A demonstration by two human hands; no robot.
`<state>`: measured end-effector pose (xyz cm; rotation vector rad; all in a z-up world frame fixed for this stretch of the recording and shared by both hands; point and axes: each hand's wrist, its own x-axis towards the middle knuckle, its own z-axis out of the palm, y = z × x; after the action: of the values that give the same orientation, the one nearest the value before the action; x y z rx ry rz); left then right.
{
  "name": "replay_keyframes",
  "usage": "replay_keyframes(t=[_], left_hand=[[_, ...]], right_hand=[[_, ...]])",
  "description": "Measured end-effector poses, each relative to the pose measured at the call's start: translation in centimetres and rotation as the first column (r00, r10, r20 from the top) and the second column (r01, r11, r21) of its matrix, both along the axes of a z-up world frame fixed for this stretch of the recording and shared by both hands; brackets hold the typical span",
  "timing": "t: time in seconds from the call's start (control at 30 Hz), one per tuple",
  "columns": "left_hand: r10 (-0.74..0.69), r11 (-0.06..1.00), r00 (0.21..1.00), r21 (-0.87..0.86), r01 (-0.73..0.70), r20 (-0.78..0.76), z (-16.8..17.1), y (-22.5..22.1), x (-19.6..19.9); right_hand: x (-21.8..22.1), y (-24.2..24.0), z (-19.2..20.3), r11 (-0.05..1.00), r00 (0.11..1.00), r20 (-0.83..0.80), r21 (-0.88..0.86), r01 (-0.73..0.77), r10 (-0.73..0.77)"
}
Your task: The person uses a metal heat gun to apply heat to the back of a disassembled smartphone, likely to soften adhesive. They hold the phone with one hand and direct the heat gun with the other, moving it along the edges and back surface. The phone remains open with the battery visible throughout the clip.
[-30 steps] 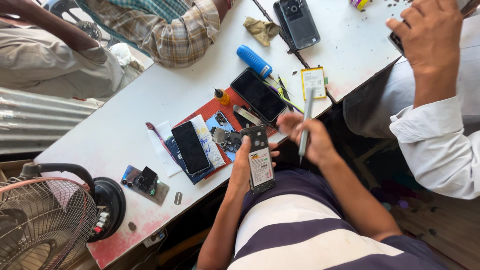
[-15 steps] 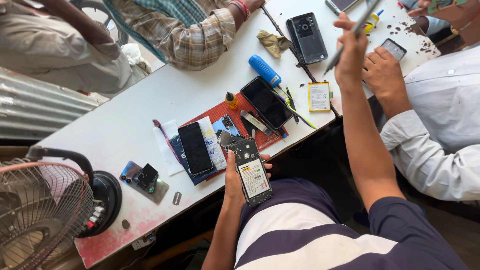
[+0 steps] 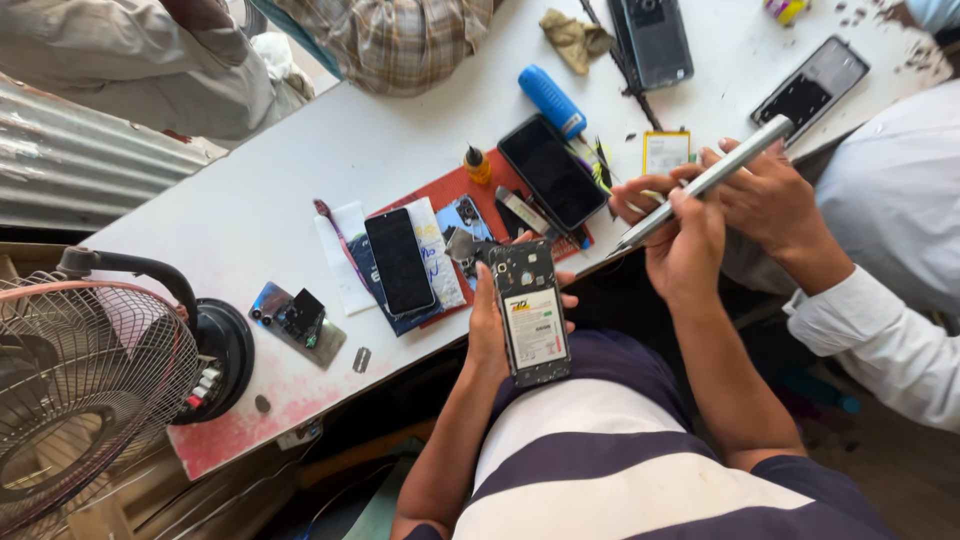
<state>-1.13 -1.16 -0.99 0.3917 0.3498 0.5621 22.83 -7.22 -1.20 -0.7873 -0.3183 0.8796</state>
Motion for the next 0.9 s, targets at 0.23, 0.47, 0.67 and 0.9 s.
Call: replay_keyframes(t=[0.23, 0.47, 0.67, 0.9], left_hand=[[-0.041, 0.999, 0.999, 0.01, 0.041, -0.025, 0.2, -0.1, 0.8], [-0.043, 0.999, 0.998, -0.031, 0.042, -0.038, 0.1, -0.3, 0.8], [-0.046, 0.999, 0.998, -0.015, 0.046, -0.035, -0.3, -0.4, 0.7], [-0.026, 0.999, 0.996, 0.025, 0.029, -0.083, -0.8, -0.7, 0.7]], right_hand=[[-5.6, -0.5, 3.1, 0.978, 0.936, 0.35, 0.172, -0.114, 0.048], [-6.4, -0.4, 2.2, 0.964, 0.872, 0.487, 0.203, -0.174, 0.055], [-6.5, -0.4, 1.9, 0.965, 0.83, 0.557, 0.192, -0.177, 0.042], [-6.5, -0.4, 1.3, 0.955, 0.769, 0.637, 0.191, -0.229, 0.057]])
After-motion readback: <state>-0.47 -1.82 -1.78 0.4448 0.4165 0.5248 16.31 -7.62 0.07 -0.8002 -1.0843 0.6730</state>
